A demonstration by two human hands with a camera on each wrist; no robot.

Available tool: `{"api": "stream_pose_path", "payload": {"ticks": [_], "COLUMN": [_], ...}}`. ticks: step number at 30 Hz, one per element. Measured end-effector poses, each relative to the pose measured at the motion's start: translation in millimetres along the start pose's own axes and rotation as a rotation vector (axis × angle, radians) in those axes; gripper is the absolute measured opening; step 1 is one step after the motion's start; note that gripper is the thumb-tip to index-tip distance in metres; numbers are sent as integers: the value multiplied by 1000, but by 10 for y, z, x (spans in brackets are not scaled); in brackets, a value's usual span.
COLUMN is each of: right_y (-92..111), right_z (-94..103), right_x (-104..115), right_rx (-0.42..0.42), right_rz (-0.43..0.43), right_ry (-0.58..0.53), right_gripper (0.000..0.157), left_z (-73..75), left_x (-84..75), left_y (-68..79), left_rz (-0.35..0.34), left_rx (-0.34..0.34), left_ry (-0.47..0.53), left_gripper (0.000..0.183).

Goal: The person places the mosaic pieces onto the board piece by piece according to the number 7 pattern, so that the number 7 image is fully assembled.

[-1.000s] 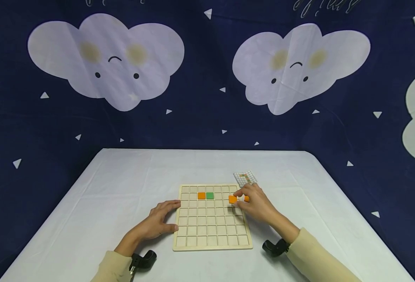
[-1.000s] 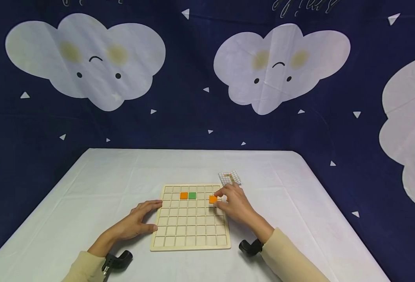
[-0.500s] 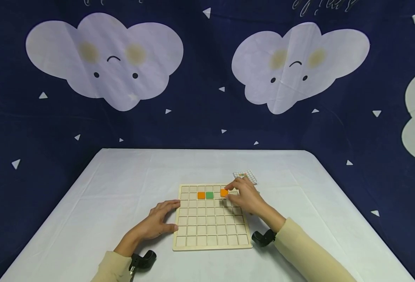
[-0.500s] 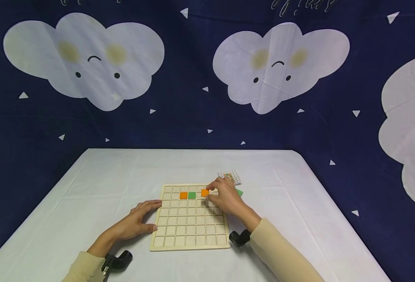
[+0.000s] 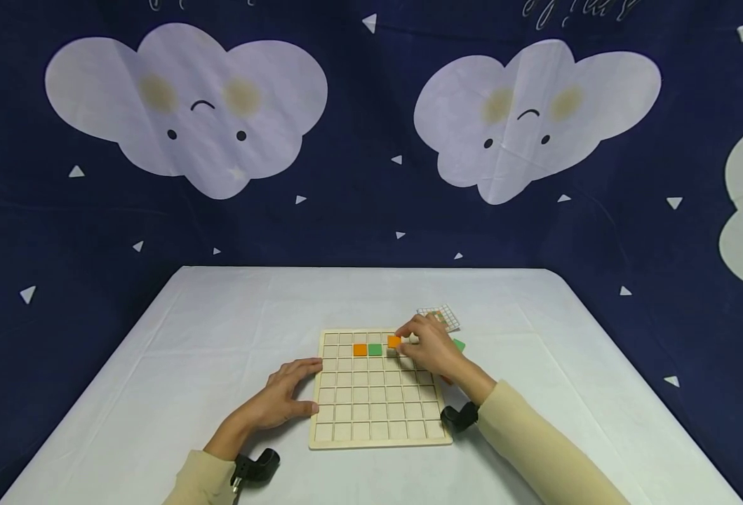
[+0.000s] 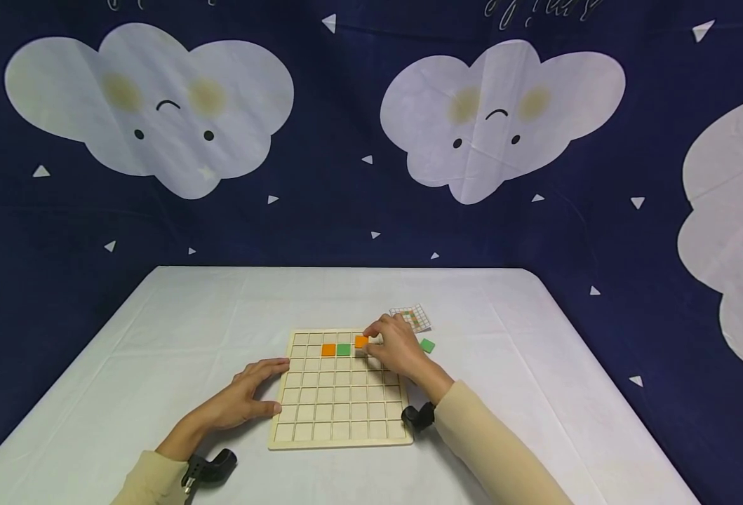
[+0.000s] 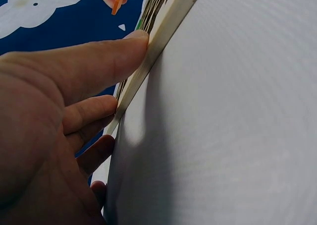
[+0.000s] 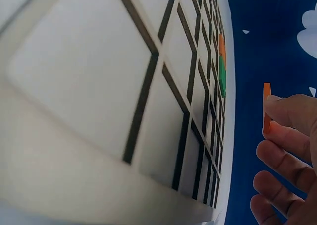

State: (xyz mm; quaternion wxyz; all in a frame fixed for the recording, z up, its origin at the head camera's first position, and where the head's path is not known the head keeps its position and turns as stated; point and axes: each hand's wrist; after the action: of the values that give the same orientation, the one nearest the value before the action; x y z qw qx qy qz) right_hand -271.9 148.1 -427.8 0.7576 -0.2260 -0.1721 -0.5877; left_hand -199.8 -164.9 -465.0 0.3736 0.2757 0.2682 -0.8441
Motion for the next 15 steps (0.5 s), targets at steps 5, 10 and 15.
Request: {"api": "stream_pose_path", "payload": {"ticks": [5, 10, 15], "right_y": [-36, -66, -88], "right_z": [-21, -52, -69], "right_x": [10, 10, 15], "right_rx": [24, 37, 43], "right_rz": [-14, -14, 2], "right_ry": [28, 34, 49], "right_gripper": [20, 20, 20], "left_z": [-3, -5, -5], "left_x": [11, 10, 0], "left_y": [-2, 0, -5], "left_rz": [-1, 0, 11], "left_rx": [0, -1, -7], "left_ry": [1, 2, 3], "left_gripper": [69, 69, 68]}}
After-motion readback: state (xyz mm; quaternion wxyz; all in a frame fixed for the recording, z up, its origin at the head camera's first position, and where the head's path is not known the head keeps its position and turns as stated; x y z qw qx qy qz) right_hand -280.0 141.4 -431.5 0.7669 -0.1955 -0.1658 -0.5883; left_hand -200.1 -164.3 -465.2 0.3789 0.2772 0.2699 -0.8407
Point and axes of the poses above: each hand's wrist, its own y-axis away from the middle knuckle, its own z-axis out of the back of the hand, x = y × z, and after that the axes turned 13 degrees about -z, right-handed
